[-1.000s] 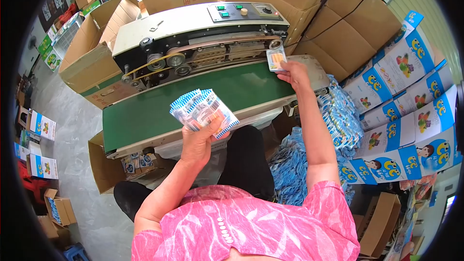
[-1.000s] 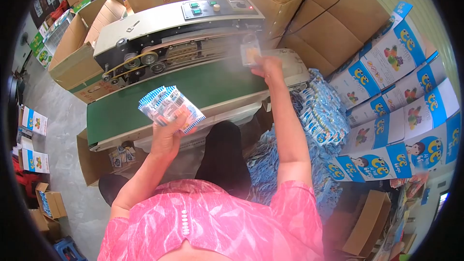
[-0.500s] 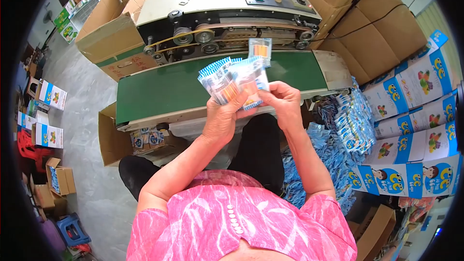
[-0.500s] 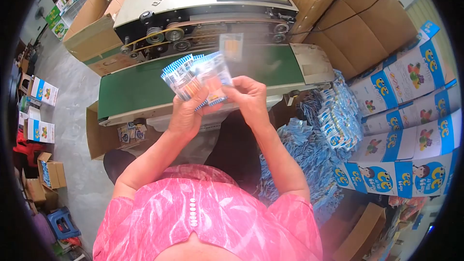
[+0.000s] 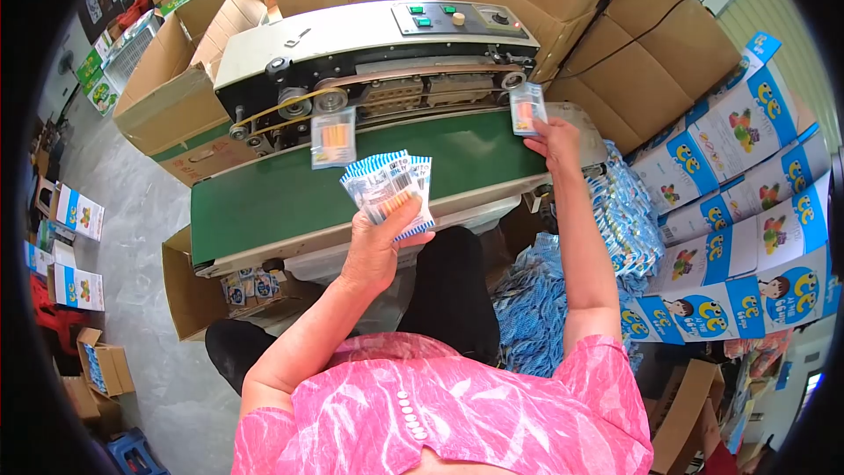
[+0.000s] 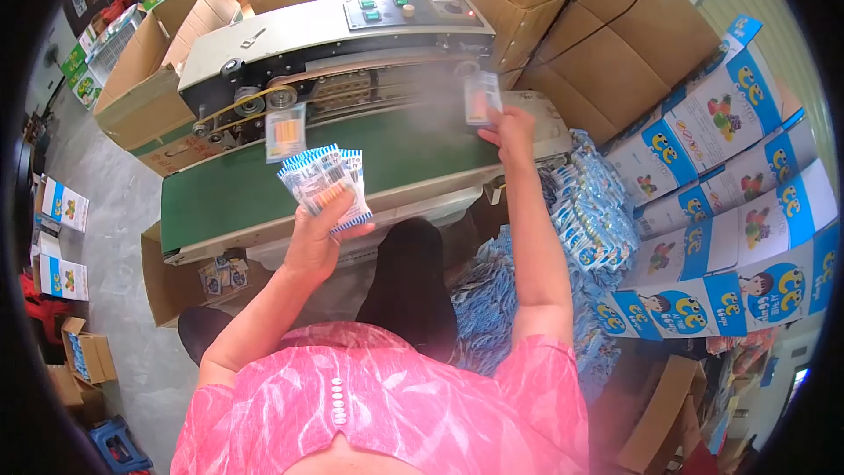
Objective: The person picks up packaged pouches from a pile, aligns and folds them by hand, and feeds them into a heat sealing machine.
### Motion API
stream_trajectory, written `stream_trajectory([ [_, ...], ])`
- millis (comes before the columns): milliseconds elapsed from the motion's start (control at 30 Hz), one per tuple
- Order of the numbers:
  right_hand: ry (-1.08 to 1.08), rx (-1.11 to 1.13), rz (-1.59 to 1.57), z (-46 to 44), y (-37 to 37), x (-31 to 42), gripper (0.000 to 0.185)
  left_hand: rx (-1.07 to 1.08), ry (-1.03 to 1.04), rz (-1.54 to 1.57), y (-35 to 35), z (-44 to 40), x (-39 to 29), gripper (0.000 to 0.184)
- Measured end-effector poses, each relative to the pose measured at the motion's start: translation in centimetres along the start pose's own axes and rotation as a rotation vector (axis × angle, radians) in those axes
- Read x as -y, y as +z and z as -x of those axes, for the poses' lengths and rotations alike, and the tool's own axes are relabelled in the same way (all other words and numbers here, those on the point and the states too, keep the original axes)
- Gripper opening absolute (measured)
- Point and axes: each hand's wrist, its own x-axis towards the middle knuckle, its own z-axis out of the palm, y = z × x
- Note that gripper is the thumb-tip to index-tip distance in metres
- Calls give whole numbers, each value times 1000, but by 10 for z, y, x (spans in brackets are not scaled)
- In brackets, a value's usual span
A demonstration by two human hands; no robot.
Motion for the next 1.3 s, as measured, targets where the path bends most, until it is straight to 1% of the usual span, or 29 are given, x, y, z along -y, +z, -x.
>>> stream_trajectory([
  [33,16,28,61,-3,3,-3,18,-5,-1,-12,-2,0,0,26],
  [67,19,29,59,1,6,-1,18,-11,-4,-24,-3,0,1,24],
  [100,-100,-11,220,6,8,1,19,-15,-7,-27,-5,1,2,24],
  [167,-345,-83,543,21,20,13,20,-16,77,-39,-8,-1,2,24],
  [200,-345,-74,544,32,27,16,20,-17,122,-43,-9,-3,1,24],
  [267,-484,140,437,71,41,17,18,-23,135,-8,-8,-9,2,24],
  [333,-166,506,127,126,63,26,17,-25,158,50,-8,-13,3,25],
  [367,-158,519,124,145,74,26,17,-40,159,48,-7,-12,2,25],
  [433,-182,675,-78,171,86,24,17,-26,87,66,0,-8,-4,24],
  [467,-177,682,-82,175,86,19,17,-14,51,74,2,-6,-5,23],
  [567,-90,549,-133,178,84,6,20,-21,46,57,4,-4,-3,22],
  [600,-93,544,-134,177,83,6,20,-18,42,53,5,-4,-2,21],
  [700,-55,266,-269,160,67,16,21,-34,52,53,7,-5,1,20],
  [767,-134,58,-182,119,36,15,22,-33,56,59,8,-5,2,20],
  [800,-143,49,-181,95,19,9,22,-26,35,53,7,-4,0,20],
  [867,-127,-53,-125,50,-7,-1,26,-17,-2,39,6,-3,-2,20],
  [900,-132,-55,-127,34,-10,-3,26,-12,0,38,5,-2,-1,20],
  [1000,-34,-17,20,-2,-11,-4,26,6,-28,31,3,-4,3,22],
  [1033,-36,-17,16,-9,-7,-3,26,8,-26,28,4,-5,2,22],
  [1133,-18,109,84,-13,12,-2,25,-15,26,-67,7,-1,0,23],
  [1167,-11,111,82,-10,13,-4,25,-21,22,-71,5,0,-1,23],
  [1267,-404,-23,528,2,18,-5,19,-21,69,-28,-3,-2,-3,28],
  [1300,-400,-11,531,19,26,2,19,-32,68,-24,-5,-3,-4,28],
])
